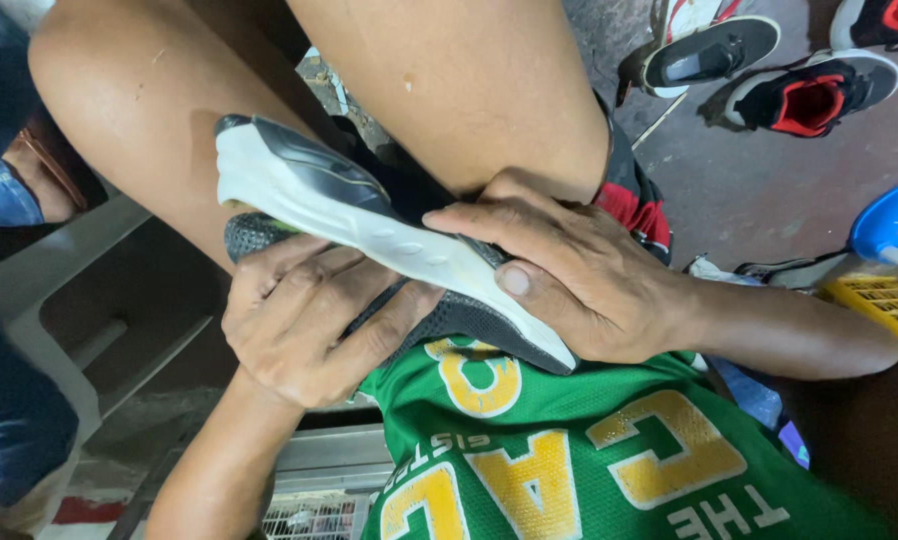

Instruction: The person presses the black mesh upper of a sneaker onto its white midsole, running their fingers along the seam and applying firm pressure by hand to bond the parts together.

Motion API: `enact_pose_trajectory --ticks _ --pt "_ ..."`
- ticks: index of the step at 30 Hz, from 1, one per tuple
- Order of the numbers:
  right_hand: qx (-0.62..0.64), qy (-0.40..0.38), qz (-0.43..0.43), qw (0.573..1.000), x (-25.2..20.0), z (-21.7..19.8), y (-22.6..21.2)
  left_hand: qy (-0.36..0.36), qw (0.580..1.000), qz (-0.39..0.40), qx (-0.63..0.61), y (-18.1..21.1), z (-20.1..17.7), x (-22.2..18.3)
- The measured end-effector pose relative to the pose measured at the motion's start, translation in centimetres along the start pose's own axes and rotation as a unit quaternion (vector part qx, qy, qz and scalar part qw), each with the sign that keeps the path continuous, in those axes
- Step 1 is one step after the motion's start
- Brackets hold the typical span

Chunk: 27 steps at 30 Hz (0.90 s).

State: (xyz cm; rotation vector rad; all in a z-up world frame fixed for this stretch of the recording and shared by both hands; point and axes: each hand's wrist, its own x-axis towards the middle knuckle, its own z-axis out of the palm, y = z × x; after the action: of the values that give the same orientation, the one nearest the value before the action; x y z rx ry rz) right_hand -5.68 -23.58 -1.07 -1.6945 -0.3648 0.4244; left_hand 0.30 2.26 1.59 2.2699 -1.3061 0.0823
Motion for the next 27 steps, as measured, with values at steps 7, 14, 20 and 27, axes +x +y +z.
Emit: enact_pose_trajectory --ticks 7,14,20,27 --pt "-0.059 0.015 0.027 0.998 -0.4 0.8 0.1 -0.012 1.0 -0.001 -0.025 0.0 0.0 1.2" --pt "-0.06 0.012 0.027 0.998 -0.5 0.9 0.0 0.02 0.999 -0.015 -0.044 0.0 0.6 0.9" --pt "-0.051 -0.006 0.041 0.998 -0.4 1.0 -0.1 0.041 0.996 0.006 -0.082 -0.6 0.4 0.9" --pt "-0.089 0.006 0.011 0.996 -0.6 1.0 -0.5 0.087 0.995 0.022 -0.041 -0.5 0.8 -0.1"
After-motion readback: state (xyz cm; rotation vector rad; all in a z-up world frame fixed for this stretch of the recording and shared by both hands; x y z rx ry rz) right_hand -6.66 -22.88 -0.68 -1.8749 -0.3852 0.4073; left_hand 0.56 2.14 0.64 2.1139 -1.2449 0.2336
